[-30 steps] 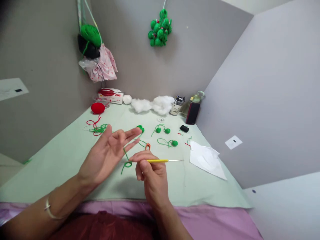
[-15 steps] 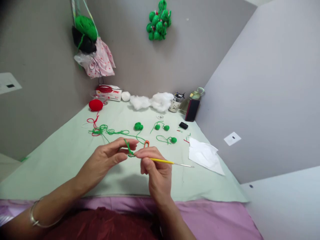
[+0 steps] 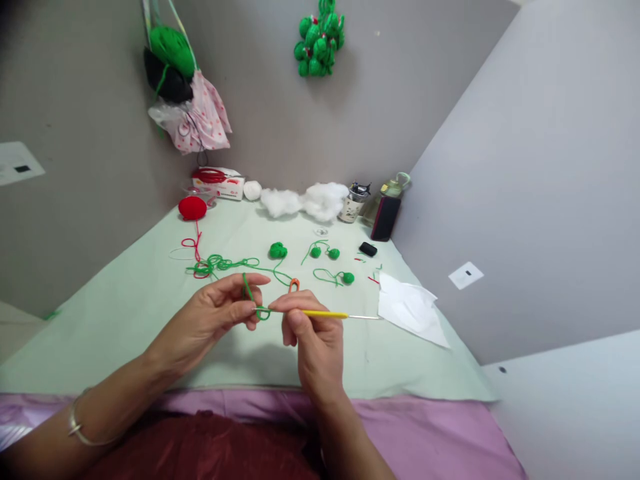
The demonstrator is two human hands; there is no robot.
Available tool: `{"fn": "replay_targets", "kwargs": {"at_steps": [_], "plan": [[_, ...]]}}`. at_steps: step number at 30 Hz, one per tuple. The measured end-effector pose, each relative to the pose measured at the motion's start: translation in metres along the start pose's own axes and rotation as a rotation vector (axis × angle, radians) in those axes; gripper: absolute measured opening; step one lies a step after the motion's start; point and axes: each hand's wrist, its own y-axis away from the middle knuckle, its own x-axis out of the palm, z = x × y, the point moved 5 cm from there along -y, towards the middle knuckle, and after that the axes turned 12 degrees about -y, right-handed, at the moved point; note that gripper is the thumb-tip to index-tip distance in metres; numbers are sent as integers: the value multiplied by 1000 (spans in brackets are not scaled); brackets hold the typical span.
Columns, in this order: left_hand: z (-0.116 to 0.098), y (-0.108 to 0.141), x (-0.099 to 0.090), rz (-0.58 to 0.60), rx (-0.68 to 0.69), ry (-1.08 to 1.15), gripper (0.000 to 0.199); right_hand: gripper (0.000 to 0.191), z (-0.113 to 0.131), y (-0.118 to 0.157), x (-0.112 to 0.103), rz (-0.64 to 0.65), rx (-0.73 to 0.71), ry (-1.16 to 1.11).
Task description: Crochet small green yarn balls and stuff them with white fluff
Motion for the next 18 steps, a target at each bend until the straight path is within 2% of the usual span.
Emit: {"fn": "replay_targets", "kwargs": {"at_steps": [7, 10, 14, 18], "plan": [[2, 3, -1, 51, -11, 15, 61, 18, 1, -1, -1, -35, 2, 0], [2, 3, 1, 69, -31, -6, 60, 17, 1, 1, 0, -21, -7, 4], [2, 2, 2, 21, -29, -74, 57, 17, 1, 3, 0, -5, -26, 43], [4, 4, 1, -33, -72, -165, 72, 18, 1, 2, 1, 4, -38, 77]]}}
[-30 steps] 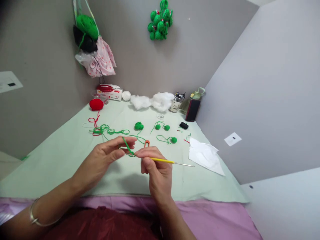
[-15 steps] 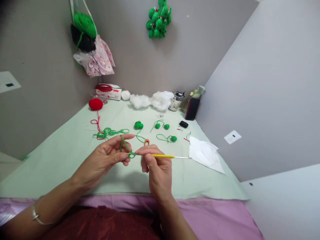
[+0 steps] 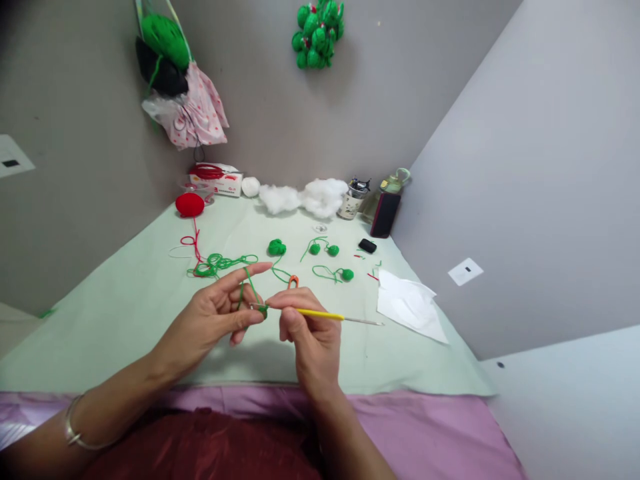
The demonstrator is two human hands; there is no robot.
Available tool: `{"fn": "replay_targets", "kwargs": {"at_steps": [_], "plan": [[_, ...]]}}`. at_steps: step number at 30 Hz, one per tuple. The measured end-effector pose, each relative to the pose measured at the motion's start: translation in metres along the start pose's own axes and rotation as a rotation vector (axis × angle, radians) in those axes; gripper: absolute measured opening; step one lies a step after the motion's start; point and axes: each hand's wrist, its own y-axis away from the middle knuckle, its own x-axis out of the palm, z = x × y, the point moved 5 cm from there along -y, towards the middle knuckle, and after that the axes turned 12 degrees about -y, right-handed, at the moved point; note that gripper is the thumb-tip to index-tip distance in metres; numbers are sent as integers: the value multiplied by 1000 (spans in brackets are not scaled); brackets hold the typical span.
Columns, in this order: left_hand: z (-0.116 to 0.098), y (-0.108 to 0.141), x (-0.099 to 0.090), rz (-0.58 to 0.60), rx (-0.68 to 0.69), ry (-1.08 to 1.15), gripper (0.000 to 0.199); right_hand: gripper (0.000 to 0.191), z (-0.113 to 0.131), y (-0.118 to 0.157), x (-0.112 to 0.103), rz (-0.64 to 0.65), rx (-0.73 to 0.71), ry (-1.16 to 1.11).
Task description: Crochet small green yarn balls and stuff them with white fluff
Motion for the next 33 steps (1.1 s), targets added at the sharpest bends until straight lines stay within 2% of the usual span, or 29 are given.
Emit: {"fn": "replay_targets", "kwargs": {"at_steps": [5, 7, 9, 11, 13, 16, 19, 22, 24, 26, 28, 30, 33], "plan": [[-1, 2, -3, -85, -25, -50, 95, 19, 7, 3, 5, 0, -84, 184], [-1, 3, 0, -68, -28, -32, 99, 25, 12, 9, 11, 4, -206, 384], [1, 4, 5, -17, -37, 21, 99, 39, 18, 18, 18, -9, -399, 589], [4, 5, 10, 49, -68, 105, 94, 46, 20, 24, 21, -49, -520, 661], [6, 6, 13, 97, -104, 199, 84, 39, 19, 22, 18, -55, -469, 575], [6, 5, 10, 117, -125, 276, 68, 22, 17, 9, 7, -87, -272, 337], [2, 2, 5, 102, -102, 290, 58, 20, 17, -3, -3, -153, -125, 99], [3, 1, 5, 45, -64, 248, 58, 22, 11, -4, 0, -95, -33, 4], [5, 3, 8, -10, -31, 187, 64, 19, 9, 2, 6, -50, -95, 170], [8, 5, 12, -18, -27, 153, 67, 25, 11, 10, 10, -42, -289, 432], [12, 7, 17, 34, -77, 189, 61, 35, 16, 16, 12, -54, -461, 567], [13, 7, 17, 87, -130, 262, 52, 31, 18, 12, 7, -83, -430, 494], [9, 5, 12, 82, -122, 314, 39, 21, 16, -2, -6, -148, -193, 167]]}}
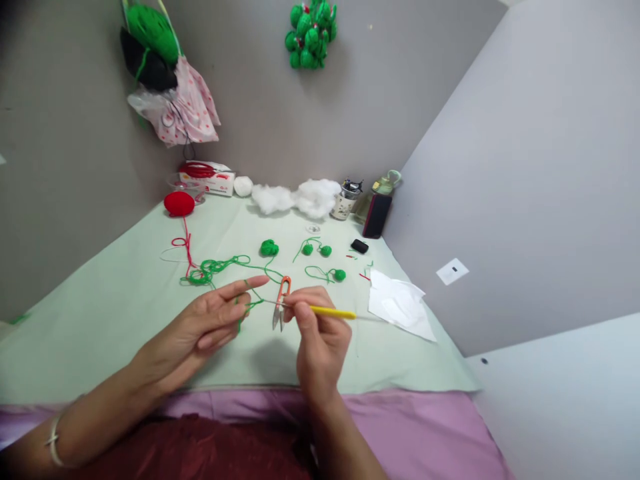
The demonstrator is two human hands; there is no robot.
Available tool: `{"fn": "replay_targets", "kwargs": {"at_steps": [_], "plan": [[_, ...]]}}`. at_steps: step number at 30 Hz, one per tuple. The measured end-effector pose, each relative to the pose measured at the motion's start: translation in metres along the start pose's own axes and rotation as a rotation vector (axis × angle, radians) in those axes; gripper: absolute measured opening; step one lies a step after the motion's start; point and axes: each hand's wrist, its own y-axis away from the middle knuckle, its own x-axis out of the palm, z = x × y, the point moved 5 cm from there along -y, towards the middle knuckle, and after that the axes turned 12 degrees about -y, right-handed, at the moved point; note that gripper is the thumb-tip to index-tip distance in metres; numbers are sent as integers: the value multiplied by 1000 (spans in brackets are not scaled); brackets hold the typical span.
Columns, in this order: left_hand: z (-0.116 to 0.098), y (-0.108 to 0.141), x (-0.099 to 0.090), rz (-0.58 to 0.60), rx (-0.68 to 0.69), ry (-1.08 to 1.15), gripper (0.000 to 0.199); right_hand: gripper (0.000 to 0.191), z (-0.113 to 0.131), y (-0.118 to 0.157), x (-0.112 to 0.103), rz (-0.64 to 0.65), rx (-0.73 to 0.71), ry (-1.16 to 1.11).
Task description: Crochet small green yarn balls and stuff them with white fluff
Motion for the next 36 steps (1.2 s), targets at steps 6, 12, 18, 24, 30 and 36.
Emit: {"fn": "replay_targets", "kwargs": {"at_steps": [6, 12, 18, 24, 30, 36], "plan": [[2, -1, 3, -46, 70, -112, 50, 15, -7, -3, 10, 108, 130, -86], [0, 0, 2, -56, 37, -161, 41, 17, -13, -2, 5, 112, 184, -145], [-5, 1, -4, -121, 95, -201, 34, 24, 5, 3, 7, 249, -32, 101], [6, 0, 2, -3, -13, -39, 56, 36, 15, 24, 20, 354, -548, 576], [-1, -2, 2, 1, -3, 56, 38, 26, 9, 4, 6, 143, -71, 67], [1, -1, 5, -38, 62, -81, 44, 20, 1, 2, 15, 205, 10, 35]]}}
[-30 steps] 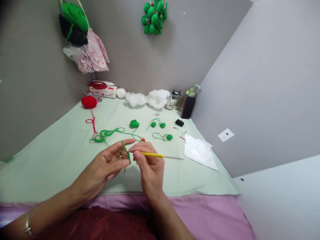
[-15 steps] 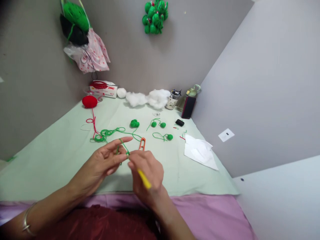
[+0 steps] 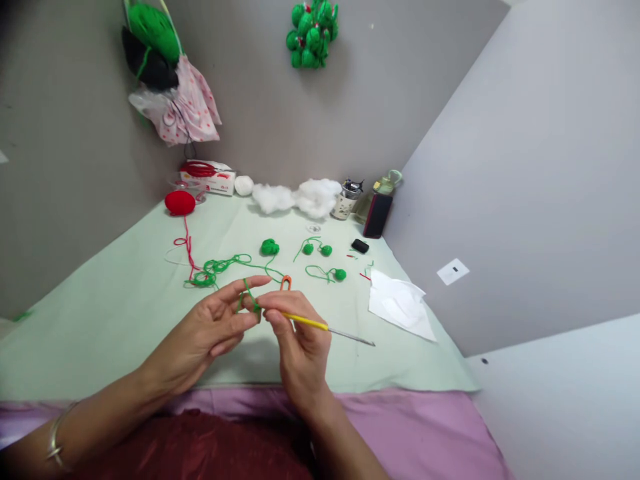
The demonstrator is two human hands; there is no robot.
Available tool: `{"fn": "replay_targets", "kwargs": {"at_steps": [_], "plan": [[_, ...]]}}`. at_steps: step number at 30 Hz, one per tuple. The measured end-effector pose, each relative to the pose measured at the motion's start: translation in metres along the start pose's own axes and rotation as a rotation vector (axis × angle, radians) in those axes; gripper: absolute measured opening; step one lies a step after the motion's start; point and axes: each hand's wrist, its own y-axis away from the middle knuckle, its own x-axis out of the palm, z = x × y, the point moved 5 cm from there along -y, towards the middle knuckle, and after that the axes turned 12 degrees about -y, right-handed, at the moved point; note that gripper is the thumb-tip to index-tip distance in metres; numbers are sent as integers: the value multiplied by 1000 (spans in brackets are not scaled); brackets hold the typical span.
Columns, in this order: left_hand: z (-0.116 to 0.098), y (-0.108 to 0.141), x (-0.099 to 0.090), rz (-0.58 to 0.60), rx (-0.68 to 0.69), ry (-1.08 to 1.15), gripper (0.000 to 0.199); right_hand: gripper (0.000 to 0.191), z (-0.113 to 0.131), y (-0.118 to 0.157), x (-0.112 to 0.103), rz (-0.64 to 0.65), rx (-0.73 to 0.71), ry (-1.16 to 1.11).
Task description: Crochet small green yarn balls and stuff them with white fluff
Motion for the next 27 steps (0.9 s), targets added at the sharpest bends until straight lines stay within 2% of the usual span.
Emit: {"fn": "replay_targets", "kwargs": {"at_steps": [8, 15, 20, 24, 27], "plan": [[-3, 0, -7, -38, 18, -103, 35, 21, 3, 2, -8, -82, 10, 47], [-5, 0, -12, -75, 26, -112, 37, 22, -2, 3, -13, -115, 23, -96], [-3, 1, -6, -30, 3, -111, 39, 21, -6, 3, -8, -79, 47, -88], [1, 2, -2, 37, -16, -115, 49, 18, -12, 3, -2, -18, 85, -147], [1, 2, -4, 33, -18, -125, 55, 18, -17, 2, -5, -60, 128, -217]]}}
